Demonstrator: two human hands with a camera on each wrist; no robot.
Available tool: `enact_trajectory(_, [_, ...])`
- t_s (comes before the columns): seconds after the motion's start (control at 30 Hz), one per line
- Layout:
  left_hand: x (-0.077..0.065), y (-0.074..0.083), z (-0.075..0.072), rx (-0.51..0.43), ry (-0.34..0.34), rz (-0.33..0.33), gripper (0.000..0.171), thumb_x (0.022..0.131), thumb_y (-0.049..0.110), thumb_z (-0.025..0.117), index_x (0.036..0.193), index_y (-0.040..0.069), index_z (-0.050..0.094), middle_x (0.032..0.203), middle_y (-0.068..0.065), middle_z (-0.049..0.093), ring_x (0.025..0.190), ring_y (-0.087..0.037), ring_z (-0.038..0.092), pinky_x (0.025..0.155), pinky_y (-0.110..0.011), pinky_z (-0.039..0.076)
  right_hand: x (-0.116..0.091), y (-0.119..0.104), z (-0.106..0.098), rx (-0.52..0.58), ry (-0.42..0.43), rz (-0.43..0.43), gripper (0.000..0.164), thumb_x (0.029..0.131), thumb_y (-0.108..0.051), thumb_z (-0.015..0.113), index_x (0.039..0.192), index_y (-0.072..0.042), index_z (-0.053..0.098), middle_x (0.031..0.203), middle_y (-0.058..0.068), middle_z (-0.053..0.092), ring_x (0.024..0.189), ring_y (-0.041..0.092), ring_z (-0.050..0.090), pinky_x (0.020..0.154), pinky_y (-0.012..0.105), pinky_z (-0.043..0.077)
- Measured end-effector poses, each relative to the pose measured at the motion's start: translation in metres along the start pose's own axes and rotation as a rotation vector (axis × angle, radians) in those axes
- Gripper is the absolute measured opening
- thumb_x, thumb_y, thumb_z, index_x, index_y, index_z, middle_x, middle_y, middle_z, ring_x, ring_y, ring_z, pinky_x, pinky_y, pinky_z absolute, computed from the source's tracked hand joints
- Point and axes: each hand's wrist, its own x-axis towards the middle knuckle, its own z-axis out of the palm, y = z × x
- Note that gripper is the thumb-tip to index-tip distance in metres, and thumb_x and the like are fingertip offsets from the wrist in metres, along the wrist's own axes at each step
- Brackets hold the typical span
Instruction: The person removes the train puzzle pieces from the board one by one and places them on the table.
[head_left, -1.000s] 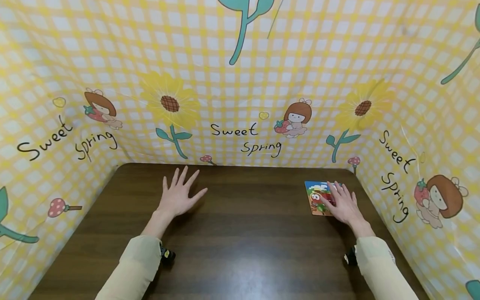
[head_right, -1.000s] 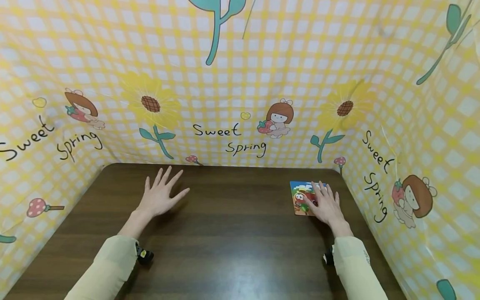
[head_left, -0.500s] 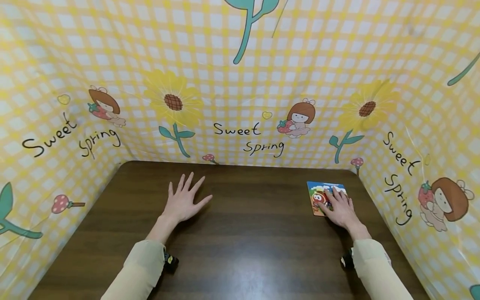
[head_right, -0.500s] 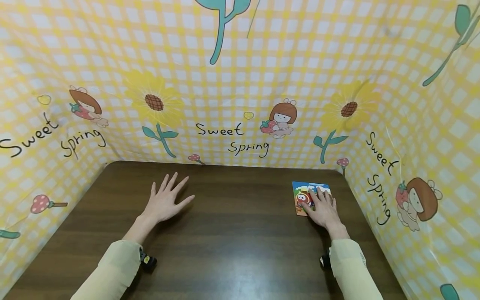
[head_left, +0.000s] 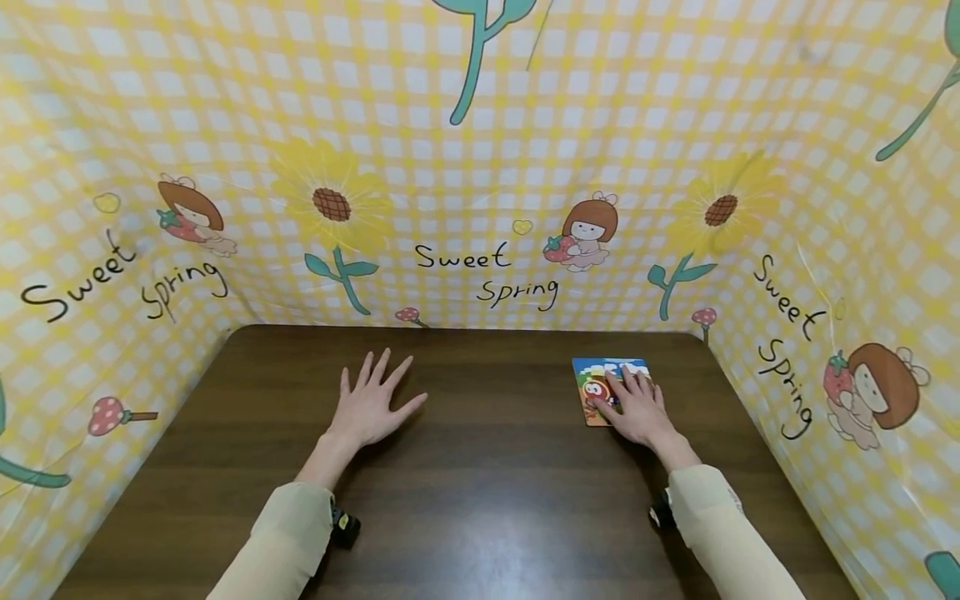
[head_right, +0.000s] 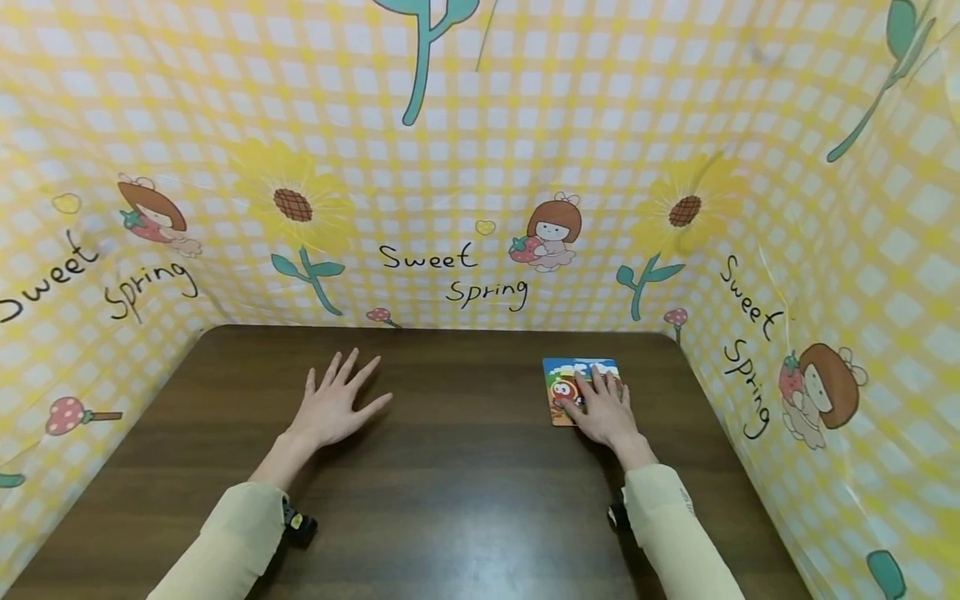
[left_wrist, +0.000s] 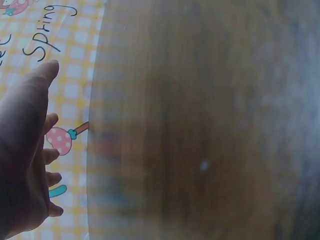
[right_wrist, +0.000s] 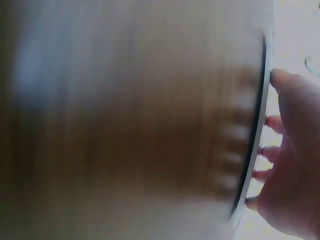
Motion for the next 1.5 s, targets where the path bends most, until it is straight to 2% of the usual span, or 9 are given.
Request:
enact_trajectory(0.43, [0.0,0.008,0.009,-0.012,-0.028,0.021,0.089,0.104,0.076,0.053,0.176,0.028,0.031,0.185,-0.019,0.017,0.172,-0.05,0.011,0.129,-0.085,0.004,0.012,-0.061,0.023,0.0,-0.008,0.051,0.077,0.114,-0.055,0.048,0.175,-0.011,0.03,0.184,0.026,0.015,0.17,0.055,0.01,0.133,0.079,0.009])
enact_trajectory(0.97, [0.002,0.017,0.017,-0.013,-0.023,0.058,0.088,0.104,0.075,0.055,0.175,0.028,0.033,0.185,-0.018,0.019,0.171,-0.05,0.015,0.129,-0.085,0.007,0.028,-0.127,0.051,-0.013,0.015,0.013,0.076,0.112,-0.055,0.051,0.173,-0.011,0.036,0.182,0.026,0.023,0.169,0.054,0.016,0.133,0.078,0.014])
enact_trajectory(1.23, [0.001,0.017,0.022,-0.017,-0.025,0.069,0.087,0.103,0.073,0.058,0.175,0.029,0.035,0.185,-0.017,0.02,0.171,-0.049,0.016,0.129,-0.085,0.007,0.033,-0.162,0.063,-0.015,0.001,0.042,0.078,0.113,-0.058,0.05,0.175,-0.014,0.031,0.184,0.025,0.017,0.171,0.052,0.012,0.135,0.077,0.011])
enact_trajectory(1.5, [0.002,0.023,0.023,-0.025,-0.048,0.092,0.084,0.103,0.071,0.06,0.173,0.031,0.038,0.184,-0.018,0.022,0.171,-0.049,0.017,0.129,-0.086,0.008,0.03,-0.19,0.067,-0.028,-0.012,0.045,0.078,0.113,-0.063,0.044,0.176,-0.018,0.031,0.185,0.021,0.018,0.172,0.049,0.013,0.135,0.075,0.015])
